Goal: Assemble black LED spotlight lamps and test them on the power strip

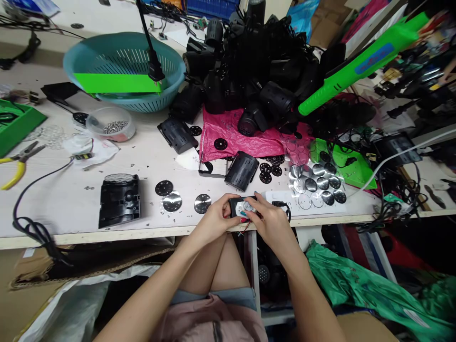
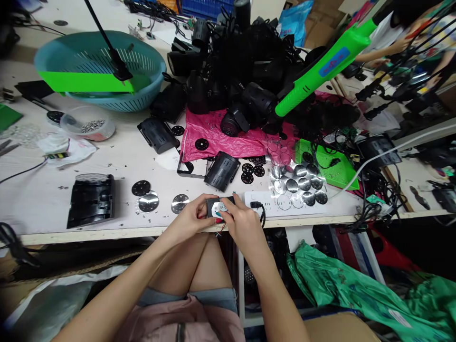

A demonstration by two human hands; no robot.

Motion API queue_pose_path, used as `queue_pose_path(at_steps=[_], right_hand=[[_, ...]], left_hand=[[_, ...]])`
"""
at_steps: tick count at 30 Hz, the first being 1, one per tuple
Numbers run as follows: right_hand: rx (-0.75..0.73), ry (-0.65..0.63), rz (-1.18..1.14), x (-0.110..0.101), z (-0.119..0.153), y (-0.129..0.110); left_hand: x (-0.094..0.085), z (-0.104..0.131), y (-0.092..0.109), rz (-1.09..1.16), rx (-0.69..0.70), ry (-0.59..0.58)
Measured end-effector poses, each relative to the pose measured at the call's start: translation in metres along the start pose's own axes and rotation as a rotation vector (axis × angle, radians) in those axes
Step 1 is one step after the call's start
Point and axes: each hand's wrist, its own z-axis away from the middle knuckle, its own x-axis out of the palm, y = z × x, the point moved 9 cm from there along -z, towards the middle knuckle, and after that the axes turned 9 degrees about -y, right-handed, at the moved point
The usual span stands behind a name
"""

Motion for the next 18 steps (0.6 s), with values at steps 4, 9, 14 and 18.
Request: queue_pose_path(at_steps=[4, 9, 14, 18], right_hand=[[0.044, 0.063, -0.019, -0.001, 0.004, 0.001], [-0.044, 0.126, -0.143, 0.002, 0.010, -0.003], [-0.081, 0.087, -0.171, 0.001, 0.009, -0.004], [-0.071, 0.016, -0.117, 0.002, 0.007, -0.005]], left_hand=[[-0.002, 0.003, -0.001, -0.055, 0.004, 0.077], [-0.001, 0.003, -0.001, -0.069, 0.015, 0.058], [0.004, 0.001, 0.000, -0.029, -0.006, -0.015], [0.005, -0.001, -0.001, -0.016, -0.027, -0.003]])
